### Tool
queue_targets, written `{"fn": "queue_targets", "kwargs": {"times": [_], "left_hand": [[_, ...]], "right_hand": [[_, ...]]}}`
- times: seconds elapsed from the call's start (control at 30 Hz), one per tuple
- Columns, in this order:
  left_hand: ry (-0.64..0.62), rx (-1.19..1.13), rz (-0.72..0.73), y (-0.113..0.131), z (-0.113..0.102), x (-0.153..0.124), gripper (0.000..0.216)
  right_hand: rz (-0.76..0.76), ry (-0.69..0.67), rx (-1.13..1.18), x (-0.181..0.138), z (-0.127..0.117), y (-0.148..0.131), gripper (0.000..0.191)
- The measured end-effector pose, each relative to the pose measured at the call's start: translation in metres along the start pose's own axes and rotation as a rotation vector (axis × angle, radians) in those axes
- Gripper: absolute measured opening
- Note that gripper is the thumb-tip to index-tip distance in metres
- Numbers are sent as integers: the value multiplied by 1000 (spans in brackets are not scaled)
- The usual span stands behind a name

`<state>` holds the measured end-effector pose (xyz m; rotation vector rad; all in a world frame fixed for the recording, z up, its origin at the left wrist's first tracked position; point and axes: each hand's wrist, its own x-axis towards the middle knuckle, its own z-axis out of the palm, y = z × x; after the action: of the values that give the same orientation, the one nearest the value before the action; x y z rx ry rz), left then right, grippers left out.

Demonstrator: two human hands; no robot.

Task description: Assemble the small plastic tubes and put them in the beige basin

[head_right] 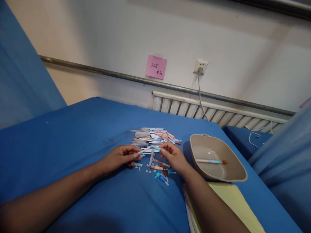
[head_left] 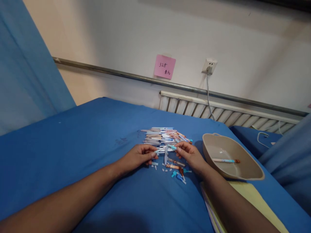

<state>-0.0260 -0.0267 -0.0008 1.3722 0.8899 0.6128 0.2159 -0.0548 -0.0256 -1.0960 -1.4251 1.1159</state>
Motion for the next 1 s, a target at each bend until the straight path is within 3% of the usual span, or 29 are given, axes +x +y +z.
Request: {"fn": "queue_targets", "kwargs": {"times": [0.33,0.57,0.9,1.0], "left_hand": [[-29,203,50,4,-2,-2,34],[-55,383,150,14,3,-10,24],[-122,309,111,8,5,-10,27],[-75,355,139,10,5,-10,25]], "right_hand": [[-54,17,-135,-2,2,-5,24],[-212,8,-302,-9,15,-8,14],[-353,12,-505,-16,21,-15,11],[-348,-5,-533,-17,21,-16,13]]}}
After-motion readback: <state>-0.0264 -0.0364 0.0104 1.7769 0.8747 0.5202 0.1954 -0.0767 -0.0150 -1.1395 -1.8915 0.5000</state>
